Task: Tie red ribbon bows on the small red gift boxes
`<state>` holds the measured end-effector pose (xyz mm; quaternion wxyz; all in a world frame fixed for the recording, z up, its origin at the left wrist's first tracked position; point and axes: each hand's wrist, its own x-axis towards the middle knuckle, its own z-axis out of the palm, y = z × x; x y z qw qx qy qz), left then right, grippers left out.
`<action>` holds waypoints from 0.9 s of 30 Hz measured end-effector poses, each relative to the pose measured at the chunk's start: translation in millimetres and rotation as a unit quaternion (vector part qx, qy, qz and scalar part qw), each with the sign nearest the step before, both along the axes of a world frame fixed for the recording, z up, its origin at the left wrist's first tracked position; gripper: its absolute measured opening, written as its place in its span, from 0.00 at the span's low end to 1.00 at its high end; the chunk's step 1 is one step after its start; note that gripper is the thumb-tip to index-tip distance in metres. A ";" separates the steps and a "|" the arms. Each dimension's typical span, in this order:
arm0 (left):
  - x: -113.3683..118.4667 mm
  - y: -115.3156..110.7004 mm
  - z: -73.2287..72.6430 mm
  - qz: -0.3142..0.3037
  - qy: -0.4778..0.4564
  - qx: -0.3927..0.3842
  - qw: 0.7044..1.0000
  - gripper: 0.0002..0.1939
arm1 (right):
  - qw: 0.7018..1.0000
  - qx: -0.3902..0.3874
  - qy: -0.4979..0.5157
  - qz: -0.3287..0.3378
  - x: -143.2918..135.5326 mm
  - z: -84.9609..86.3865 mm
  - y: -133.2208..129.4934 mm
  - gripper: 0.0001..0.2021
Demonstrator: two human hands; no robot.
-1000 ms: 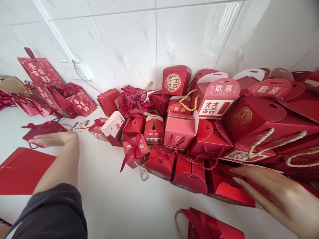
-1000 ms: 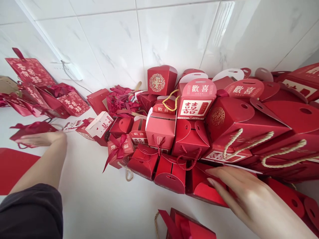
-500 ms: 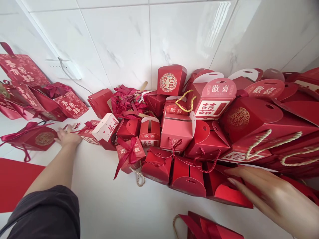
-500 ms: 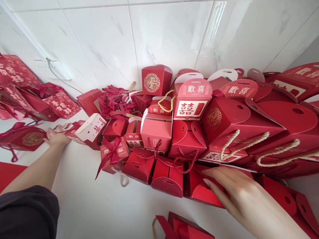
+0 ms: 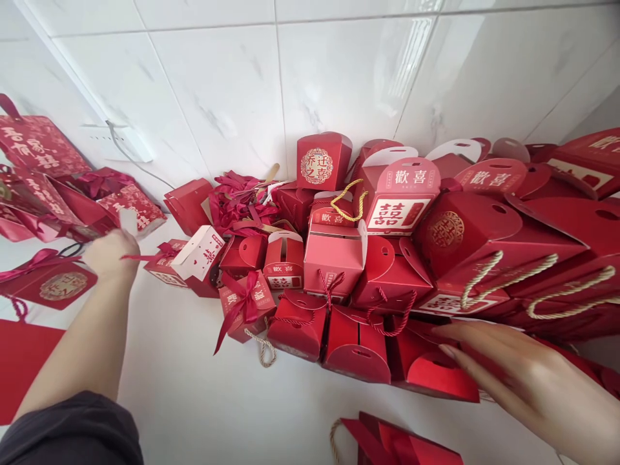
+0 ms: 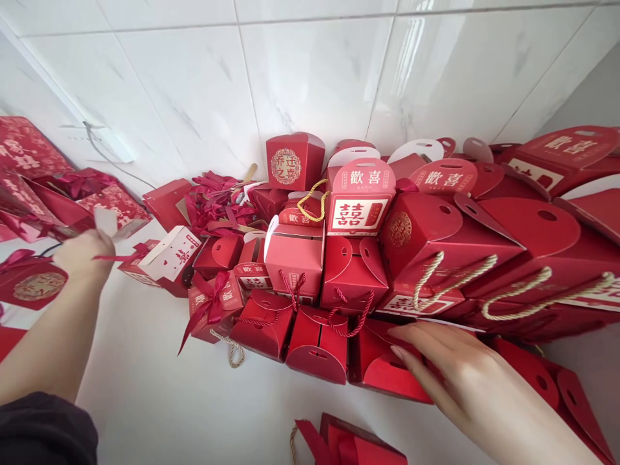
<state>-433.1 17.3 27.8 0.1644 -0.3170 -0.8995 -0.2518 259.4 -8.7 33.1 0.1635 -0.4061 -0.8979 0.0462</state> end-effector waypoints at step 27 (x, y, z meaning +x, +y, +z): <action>124.7 -35.6 -11.7 -0.167 -0.081 0.113 0.976 0.25 | 1.000 -0.021 0.007 0.009 1.1 5.2 -5.0 0.16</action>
